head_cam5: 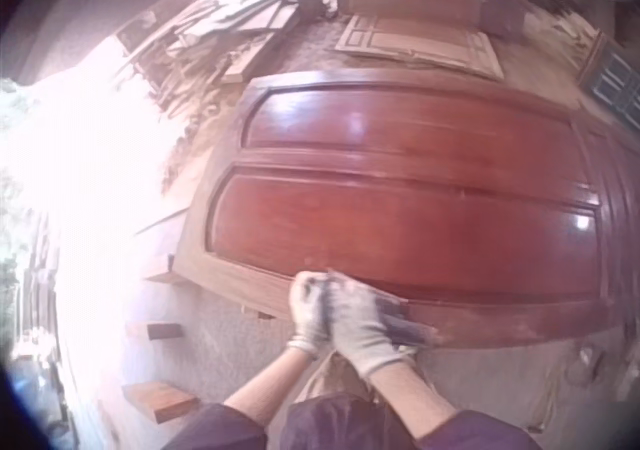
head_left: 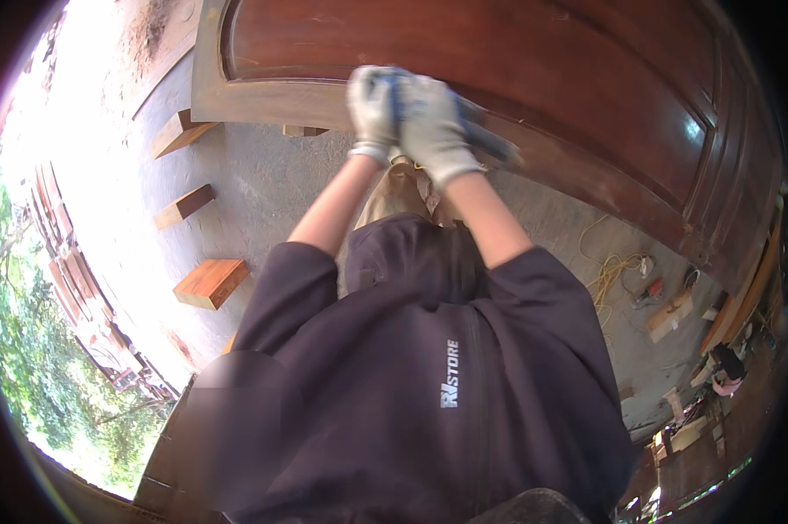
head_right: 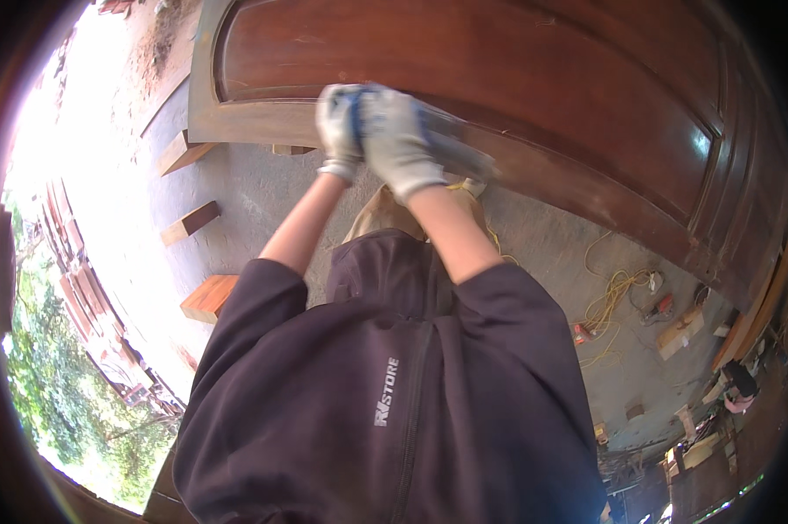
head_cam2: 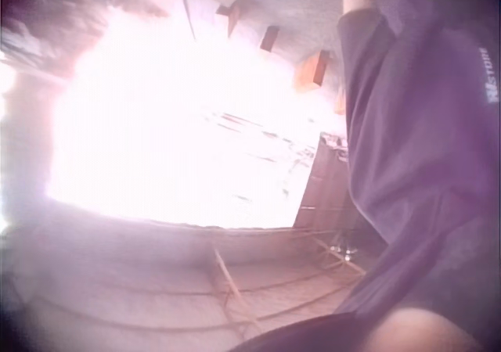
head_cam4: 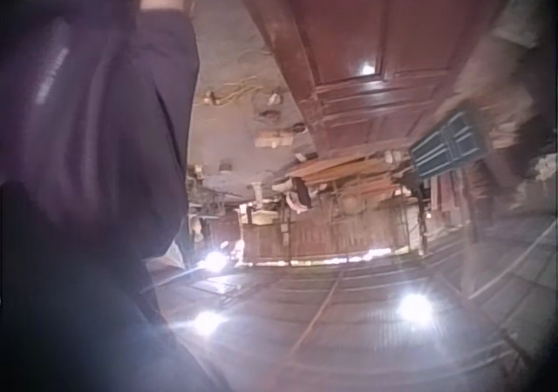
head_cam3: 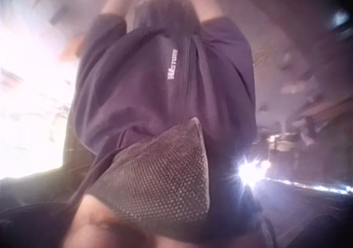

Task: The person applies a dark paste to a wooden door using a small container and a putty knife, then sands the surface with an electric sander. The person works on the door's panels and edges, smoothing the applied material.

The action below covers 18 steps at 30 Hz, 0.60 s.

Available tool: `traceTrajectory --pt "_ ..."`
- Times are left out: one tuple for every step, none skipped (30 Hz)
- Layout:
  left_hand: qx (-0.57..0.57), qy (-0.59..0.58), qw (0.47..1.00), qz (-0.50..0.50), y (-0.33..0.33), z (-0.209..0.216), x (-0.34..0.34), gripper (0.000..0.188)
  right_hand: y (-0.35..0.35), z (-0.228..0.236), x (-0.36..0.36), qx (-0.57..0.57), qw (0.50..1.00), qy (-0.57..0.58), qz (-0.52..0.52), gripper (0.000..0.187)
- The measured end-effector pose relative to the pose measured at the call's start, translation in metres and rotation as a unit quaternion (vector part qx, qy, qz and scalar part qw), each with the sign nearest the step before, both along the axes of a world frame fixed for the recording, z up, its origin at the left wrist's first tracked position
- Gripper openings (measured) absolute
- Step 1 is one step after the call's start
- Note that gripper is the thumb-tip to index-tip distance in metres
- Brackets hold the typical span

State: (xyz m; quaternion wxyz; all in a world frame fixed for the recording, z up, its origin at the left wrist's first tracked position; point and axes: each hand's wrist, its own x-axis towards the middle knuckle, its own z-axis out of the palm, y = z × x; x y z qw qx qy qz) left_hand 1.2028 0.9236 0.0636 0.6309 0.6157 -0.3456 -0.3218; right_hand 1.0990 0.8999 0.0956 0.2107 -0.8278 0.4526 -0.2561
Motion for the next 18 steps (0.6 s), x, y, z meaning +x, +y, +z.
traceTrajectory --pt "-0.015 -0.045 0.998 -0.043 -0.006 0.01 -0.032 0.011 0.0 0.01 -0.032 0.051 0.997 0.056 -0.015 0.011" --pt "-0.023 -0.128 0.99 -0.059 -0.011 0.013 -0.059 0.012 0.006 0.019 -0.063 0.01 0.997 0.065 -0.041 0.012" --pt "-0.034 -0.147 0.986 -0.077 -0.015 0.018 -0.091 0.013 0.006 0.013 -0.094 -0.002 0.997 0.057 -0.056 0.015" --pt "-0.025 -0.152 0.983 -0.097 -0.017 0.014 -0.118 0.013 0.006 0.027 -0.119 0.038 0.994 0.093 -0.045 0.015" --pt "-0.015 -0.131 0.984 -0.118 -0.019 0.017 -0.149 0.014 0.009 0.025 -0.148 0.048 0.992 0.083 -0.08 0.014" --pt "-0.024 -0.145 0.981 -0.13 -0.02 0.02 -0.177 0.015 0.011 0.022 -0.178 0.044 0.99 0.105 -0.089 0.015" --pt "-0.001 -0.136 0.98 -0.144 -0.018 0.022 -0.2 0.018 0.015 0.038 -0.194 0.065 0.984 0.127 -0.108 0.018" --pt "0.021 -0.14 0.975 -0.169 -0.018 0.028 -0.226 0.02 0.019 0.035 -0.222 0.076 0.973 0.159 -0.149 0.025" --pt "0.016 -0.115 0.976 -0.182 -0.017 0.034 -0.251 0.019 0.024 0.03 -0.251 0.09 0.971 0.157 -0.158 0.029" --pt "0.032 -0.114 0.971 -0.207 -0.014 0.036 -0.269 0.022 0.027 0.035 -0.271 0.108 0.961 0.21 -0.146 0.034" --pt "0.031 -0.089 0.971 -0.22 -0.009 0.041 -0.286 0.027 0.031 0.032 -0.292 0.092 0.957 0.245 -0.126 0.037" --pt "0.046 -0.086 0.965 -0.243 -0.001 0.049 -0.294 0.031 0.038 0.023 -0.312 0.056 0.957 0.273 -0.084 0.041" --pt "0.07 -0.068 0.955 -0.279 0.007 0.049 -0.301 0.04 0.042 0.018 -0.323 0.031 0.955 0.29 -0.054 0.044" --pt "0.067 -0.06 0.953 -0.288 0.016 0.052 -0.296 0.046 0.046 0.018 -0.32 0.02 0.955 0.292 -0.041 0.047" --pt "0.063 -0.05 0.952 -0.296 0.022 0.055 -0.29 0.052 0.048 0.013 -0.313 0.013 0.957 0.289 -0.032 0.047" --pt "0.086 -0.031 0.948 -0.304 0.027 0.054 -0.277 0.059 0.049 0.008 -0.303 0.005 0.958 0.288 -0.021 0.048" --pt "0.081 -0.043 0.957 -0.275 0.028 0.059 -0.256 0.058 0.05 0.007 -0.289 -0.002 0.958 0.285 -0.013 0.048" --pt "0.078 -0.057 0.965 -0.244 0.03 0.062 -0.229 0.057 0.051 0.005 -0.27 -0.01 0.96 0.28 -0.003 0.048"
